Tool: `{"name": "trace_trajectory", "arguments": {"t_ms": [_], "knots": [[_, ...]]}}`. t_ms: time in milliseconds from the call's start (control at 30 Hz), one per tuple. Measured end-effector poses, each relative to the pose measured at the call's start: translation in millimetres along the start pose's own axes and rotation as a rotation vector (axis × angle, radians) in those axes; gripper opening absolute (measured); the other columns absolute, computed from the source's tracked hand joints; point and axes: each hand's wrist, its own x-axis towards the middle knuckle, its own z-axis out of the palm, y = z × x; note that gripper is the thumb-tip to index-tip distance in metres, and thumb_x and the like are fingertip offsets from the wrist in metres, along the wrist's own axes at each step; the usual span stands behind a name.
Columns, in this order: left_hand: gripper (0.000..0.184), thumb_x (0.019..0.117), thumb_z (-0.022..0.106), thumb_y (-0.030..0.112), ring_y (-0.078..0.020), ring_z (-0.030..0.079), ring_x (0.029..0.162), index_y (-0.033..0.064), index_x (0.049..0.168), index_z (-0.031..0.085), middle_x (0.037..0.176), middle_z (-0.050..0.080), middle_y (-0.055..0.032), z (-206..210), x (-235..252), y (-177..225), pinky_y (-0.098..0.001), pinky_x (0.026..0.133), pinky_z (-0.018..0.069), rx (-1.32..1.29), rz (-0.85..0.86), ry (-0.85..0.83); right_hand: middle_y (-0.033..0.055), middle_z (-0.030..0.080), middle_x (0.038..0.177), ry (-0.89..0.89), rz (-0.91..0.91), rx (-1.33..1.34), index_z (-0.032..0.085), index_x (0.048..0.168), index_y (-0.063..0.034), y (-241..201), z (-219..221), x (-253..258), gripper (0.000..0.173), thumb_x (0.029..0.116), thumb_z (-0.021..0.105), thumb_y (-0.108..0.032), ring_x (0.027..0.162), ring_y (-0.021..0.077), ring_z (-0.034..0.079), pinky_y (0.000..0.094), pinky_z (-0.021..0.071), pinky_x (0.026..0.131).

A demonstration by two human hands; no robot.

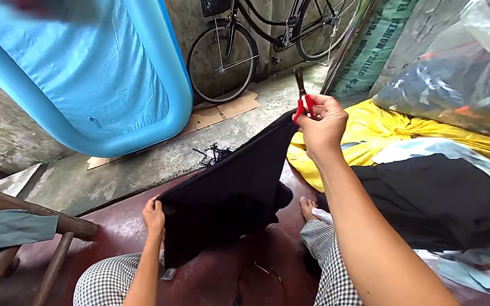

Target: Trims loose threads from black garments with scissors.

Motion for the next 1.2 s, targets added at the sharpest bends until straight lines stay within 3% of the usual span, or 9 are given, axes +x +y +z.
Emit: {"name": "trace_trajectory", "arguments": {"t_ms": [167, 467, 533, 767, 833, 933, 1033, 1133, 1200], "knots": [[0.024, 0.1060, 0.051, 0.011, -0.0275, 0.068, 0.097, -0.0007, 0.113, 0.070, 0.104, 0.072, -0.0175, -27.3, 36.8, 60.2, -0.0526, 0.091, 0.0519, 0.120, 0.140, -0.095, 0.0139, 0.067, 0.109, 0.063, 0.052, -0.006, 0.057, 0.137, -0.0048, -3.7, -10.4, 1.9, 0.056, 0.0831, 0.072, 0.005, 0.088, 0.0207, 0.066, 0.0393, 0.0587, 0.073], [0.025, 0.1061, 0.049, 0.011, -0.0278, 0.067, 0.101, 0.0022, 0.117, 0.070, 0.108, 0.071, -0.0167, -37.2, 89.2, 97.8, -0.0533, 0.092, 0.0513, 0.153, 0.230, -0.168, 0.0127, 0.066, 0.108, 0.122, 0.055, 0.024, 0.057, 0.135, -0.0040, -1.3, -11.0, 2.8, 0.057, 0.0814, 0.070, 0.008, 0.085, 0.0180, 0.066, 0.0365, 0.0579, 0.071], [0.025, 0.1051, 0.050, 0.010, -0.0283, 0.067, 0.103, 0.0014, 0.117, 0.070, 0.109, 0.071, -0.0174, -32.2, 107.5, 105.4, -0.0538, 0.093, 0.0503, 0.132, 0.220, -0.153, 0.0124, 0.066, 0.109, 0.127, 0.058, 0.021, 0.057, 0.136, -0.0046, -0.4, -9.1, 4.0, 0.057, 0.0816, 0.069, 0.007, 0.086, 0.0178, 0.066, 0.0360, 0.0581, 0.071], [0.023, 0.1060, 0.052, 0.013, -0.0229, 0.067, 0.093, 0.0040, 0.122, 0.067, 0.109, 0.068, -0.0154, -20.5, 133.1, 143.1, -0.0469, 0.082, 0.0574, -0.058, 0.051, -0.181, 0.0138, 0.066, 0.110, 0.129, 0.063, 0.018, 0.057, 0.136, -0.0043, 3.5, -4.6, 5.5, 0.057, 0.0816, 0.070, 0.006, 0.088, 0.0201, 0.067, 0.0384, 0.0587, 0.071], [0.023, 0.1052, 0.053, 0.012, -0.0245, 0.067, 0.094, 0.0034, 0.121, 0.067, 0.110, 0.068, -0.0167, -23.4, 134.6, 134.3, -0.0486, 0.083, 0.0567, -0.010, 0.037, -0.188, 0.0139, 0.066, 0.109, 0.081, 0.070, 0.029, 0.057, 0.136, -0.0041, 3.8, -0.8, 2.8, 0.057, 0.0817, 0.071, 0.006, 0.089, 0.0209, 0.067, 0.0388, 0.0592, 0.071], [0.024, 0.1039, 0.053, 0.010, -0.0369, 0.066, 0.103, 0.0022, 0.122, 0.067, 0.116, 0.067, -0.0234, -36.1, 130.1, 103.2, -0.0604, 0.088, 0.0535, 0.180, -0.023, -0.220, 0.0155, 0.066, 0.111, -0.059, 0.106, 0.046, 0.056, 0.136, -0.0028, 1.0, 11.4, -6.8, 0.057, 0.0825, 0.071, 0.007, 0.090, 0.0230, 0.067, 0.0417, 0.0594, 0.072], [0.025, 0.0994, 0.057, 0.010, -0.0465, 0.066, 0.098, 0.0035, 0.120, 0.070, 0.111, 0.068, -0.0283, -50.9, 112.5, 65.1, -0.0679, 0.083, 0.0514, 0.519, -0.109, -0.303, 0.0165, 0.068, 0.107, -0.215, 0.130, 0.057, 0.059, 0.133, -0.0011, 0.4, 33.5, -23.7, 0.053, 0.0822, 0.070, 0.008, 0.085, 0.0239, 0.068, 0.0422, 0.0585, 0.070], [0.028, 0.0919, 0.066, 0.010, -0.0491, 0.066, 0.102, 0.0025, 0.118, 0.071, 0.111, 0.069, -0.0292, -44.7, 81.3, 45.0, -0.0708, 0.087, 0.0495, 0.810, -0.119, -0.550, 0.0155, 0.070, 0.104, -0.397, 0.131, 0.036, 0.064, 0.129, -0.0026, 1.9, 59.3, -43.9, 0.050, 0.0805, 0.069, 0.009, 0.086, 0.0245, 0.069, 0.0430, 0.0589, 0.070], [0.027, 0.0960, 0.065, 0.018, -0.0455, 0.066, 0.107, 0.0010, 0.115, 0.072, 0.111, 0.070, -0.0263, -21.0, 43.7, 46.2, -0.0686, 0.094, 0.0489, 0.852, 0.009, -0.763, 0.0144, 0.071, 0.105, -0.517, 0.162, 0.030, 0.065, 0.126, -0.0048, 2.2, 77.6, -59.5, 0.048, 0.0811, 0.070, 0.009, 0.088, 0.0247, 0.070, 0.0439, 0.0597, 0.073]]}}
